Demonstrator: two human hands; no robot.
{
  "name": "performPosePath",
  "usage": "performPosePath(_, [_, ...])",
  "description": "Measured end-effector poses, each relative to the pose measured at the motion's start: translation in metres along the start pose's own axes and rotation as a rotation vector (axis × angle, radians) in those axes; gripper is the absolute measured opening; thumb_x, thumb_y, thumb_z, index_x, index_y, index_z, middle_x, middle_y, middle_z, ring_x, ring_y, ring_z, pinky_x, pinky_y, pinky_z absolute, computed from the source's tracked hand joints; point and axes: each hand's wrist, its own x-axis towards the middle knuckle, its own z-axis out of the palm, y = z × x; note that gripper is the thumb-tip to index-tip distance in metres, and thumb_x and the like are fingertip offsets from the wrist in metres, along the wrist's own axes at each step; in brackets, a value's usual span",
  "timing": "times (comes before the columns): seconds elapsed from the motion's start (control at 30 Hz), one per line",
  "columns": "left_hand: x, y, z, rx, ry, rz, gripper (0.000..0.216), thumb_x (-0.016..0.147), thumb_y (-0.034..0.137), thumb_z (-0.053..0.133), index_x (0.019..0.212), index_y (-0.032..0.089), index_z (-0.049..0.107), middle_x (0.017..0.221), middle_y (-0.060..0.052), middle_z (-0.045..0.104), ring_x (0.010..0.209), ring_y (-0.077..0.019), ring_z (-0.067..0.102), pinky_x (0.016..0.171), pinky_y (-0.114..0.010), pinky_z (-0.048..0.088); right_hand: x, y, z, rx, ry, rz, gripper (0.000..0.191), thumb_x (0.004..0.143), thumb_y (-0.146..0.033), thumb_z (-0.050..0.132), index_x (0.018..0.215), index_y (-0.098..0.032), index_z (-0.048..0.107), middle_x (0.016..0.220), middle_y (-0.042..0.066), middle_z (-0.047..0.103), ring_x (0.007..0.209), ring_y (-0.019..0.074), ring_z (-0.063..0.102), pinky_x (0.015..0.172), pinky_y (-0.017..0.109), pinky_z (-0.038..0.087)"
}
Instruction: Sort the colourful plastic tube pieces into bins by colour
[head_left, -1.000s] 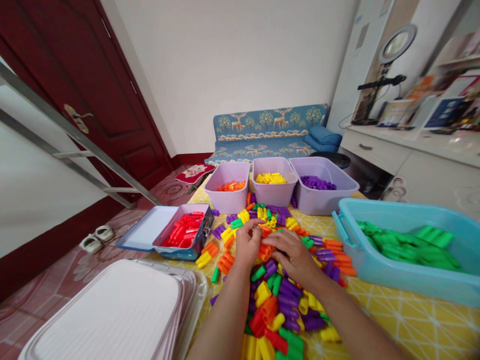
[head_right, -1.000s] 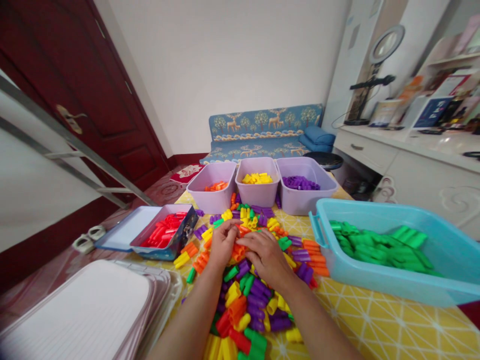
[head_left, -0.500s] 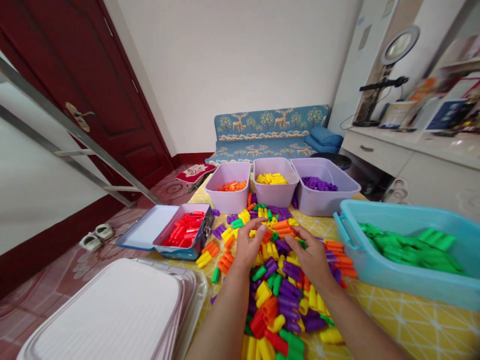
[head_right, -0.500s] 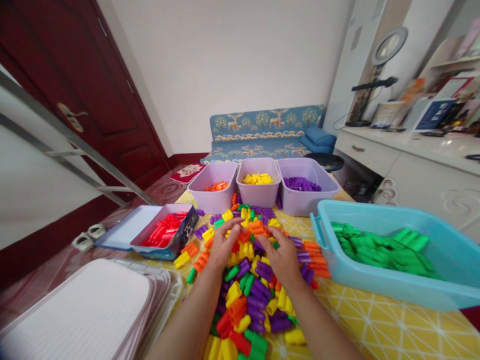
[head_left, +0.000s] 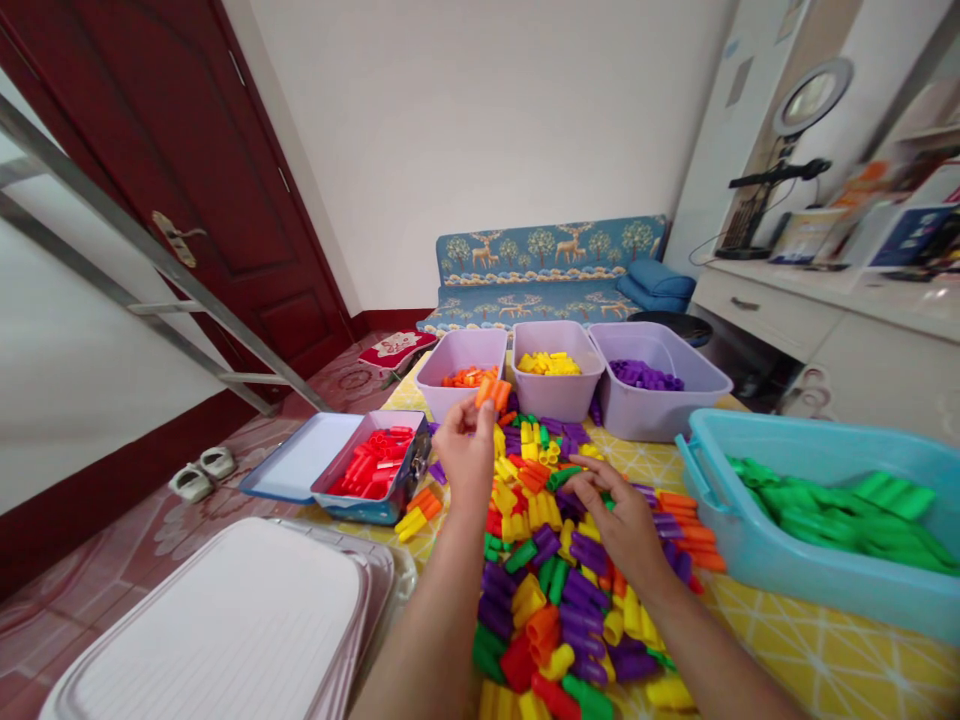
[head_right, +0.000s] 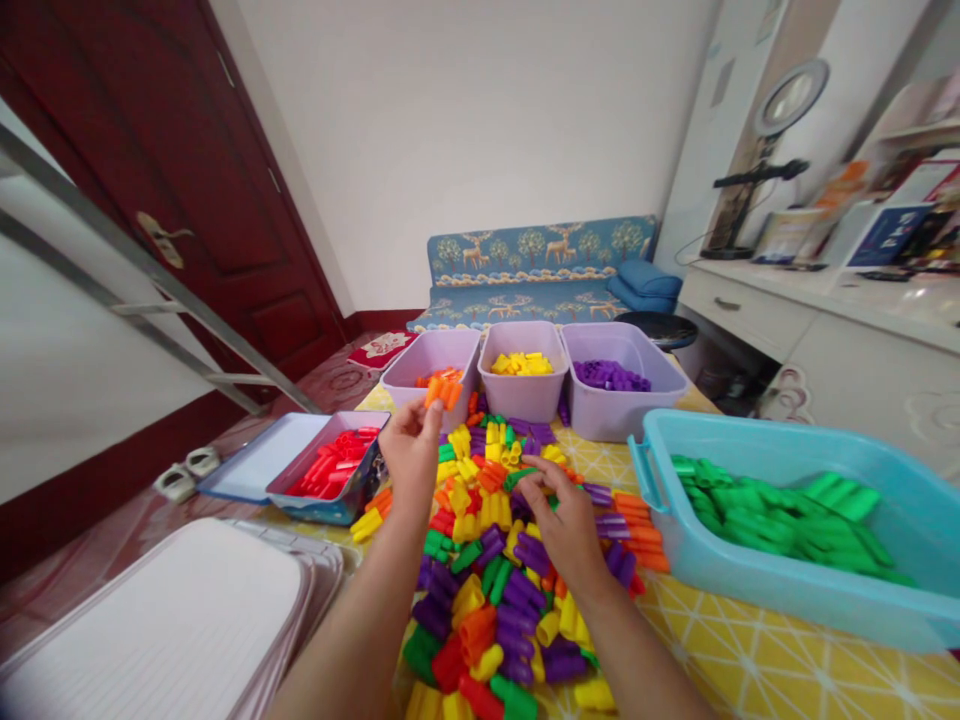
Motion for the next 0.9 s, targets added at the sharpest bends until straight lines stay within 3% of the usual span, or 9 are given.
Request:
performPosePath(0.1, [0.05,-0.002,0.008,0.162,-0.002,-0.023,0.031,0.079,0.037,0.06,0.094,0.011,0.069,0.072,-0.005,0.068,0.065,-0.0163,0.063,0.064,-0.026,0.05,0.0,-0.003,0.0,-0.002,-0.004,-0.007,0.035,0.089,-0.04,0.05,0.114,-0.018,0.058,0.083,0.003,0.07,0.083,0.0193,0.065,0.082,0.032,0.047])
performPosePath(0.2, [0.072,-0.003,0.015,0.367,-0.093,0.021,0.042,0.073,0.022,0.066,0.113,0.01,0.064,0.1,-0.015,0.07,0.079,-0.021,0.067,0.075,-0.031,0.052,0.001,-0.002,0.0,-0.013,0.007,0.0,0.035,0.089,-0.04,0.049,0.115,-0.018,0.058,0.083,0.003,0.07,0.084,0.0196,0.065,0.082,0.032,0.047])
performPosePath(0.3, [0.05,0.0,0.011,0.365,-0.212,0.132,0.051,0.075,0.012,0.057,0.127,0.013,0.055,0.117,-0.015,0.065,0.089,-0.019,0.067,0.077,-0.027,0.052,0.002,-0.001,0.001,-0.037,0.012,-0.003,0.035,0.089,-0.04,0.049,0.114,-0.018,0.059,0.085,0.003,0.07,0.084,0.0197,0.065,0.082,0.033,0.047])
performPosePath(0.43, [-0.004,0.001,-0.016,0.56,-0.709,0.028,0.031,0.074,0.017,0.059,0.102,0.019,0.071,0.099,-0.007,0.073,0.09,-0.0213,0.068,0.085,-0.032,0.051,0.002,0.0,0.002,-0.083,0.008,-0.015,0.031,0.086,-0.039,0.053,0.108,-0.019,0.064,0.092,0.005,0.071,0.085,0.0204,0.065,0.081,0.034,0.048])
performPosePath(0.53, [-0.029,-0.003,-0.037,0.684,-0.892,-0.024,0.05,0.057,0.019,0.075,0.107,0.022,0.071,0.11,-0.008,0.07,0.107,-0.0278,0.062,0.095,-0.038,0.046,0.001,-0.002,0.002,-0.177,-0.05,-0.142,0.021,0.082,-0.031,0.058,0.098,-0.021,0.067,0.095,0.005,0.071,0.089,0.021,0.064,0.084,0.036,0.047])
performPosePath(0.6, [-0.037,-0.007,-0.042,0.62,-0.919,-0.023,0.054,0.053,0.011,0.074,0.106,0.023,0.071,0.111,-0.009,0.07,0.108,-0.0284,0.062,0.098,-0.039,0.045,0.0,-0.005,0.002,-0.274,-0.132,-0.27,0.021,0.079,-0.026,0.061,0.098,-0.023,0.068,0.098,0.005,0.07,0.094,0.022,0.062,0.089,0.039,0.044])
performPosePath(0.73, [-0.039,-0.016,-0.031,0.43,-0.868,-0.018,0.052,0.053,-0.002,0.063,0.097,0.023,0.074,0.099,-0.008,0.073,0.097,-0.0261,0.066,0.091,-0.038,0.049,-0.003,-0.011,0.003,-0.43,-0.285,-0.397,0.042,0.071,-0.016,0.062,0.111,-0.027,0.065,0.11,0.004,0.068,0.104,0.0249,0.056,0.096,0.045,0.037])
performPosePath(0.8, [-0.038,-0.023,-0.021,0.358,-0.806,-0.059,0.044,0.056,0.001,0.064,0.094,0.021,0.074,0.094,-0.008,0.074,0.091,-0.0246,0.066,0.085,-0.036,0.051,-0.003,-0.01,0.005,-0.462,-0.289,-0.389,0.05,0.068,-0.012,0.06,0.116,-0.027,0.064,0.111,0.004,0.068,0.105,0.0255,0.055,0.096,0.046,0.037])
performPosePath(0.9, [-0.038,-0.033,-0.007,0.201,-0.655,-0.241,0.028,0.073,0.021,0.061,0.1,0.016,0.07,0.091,-0.009,0.071,0.076,-0.02,0.066,0.063,-0.029,0.053,-0.002,-0.006,0.008,-0.462,-0.258,-0.349,0.048,0.068,-0.012,0.06,0.113,-0.027,0.065,0.109,0.004,0.068,0.104,0.025,0.056,0.093,0.045,0.04])
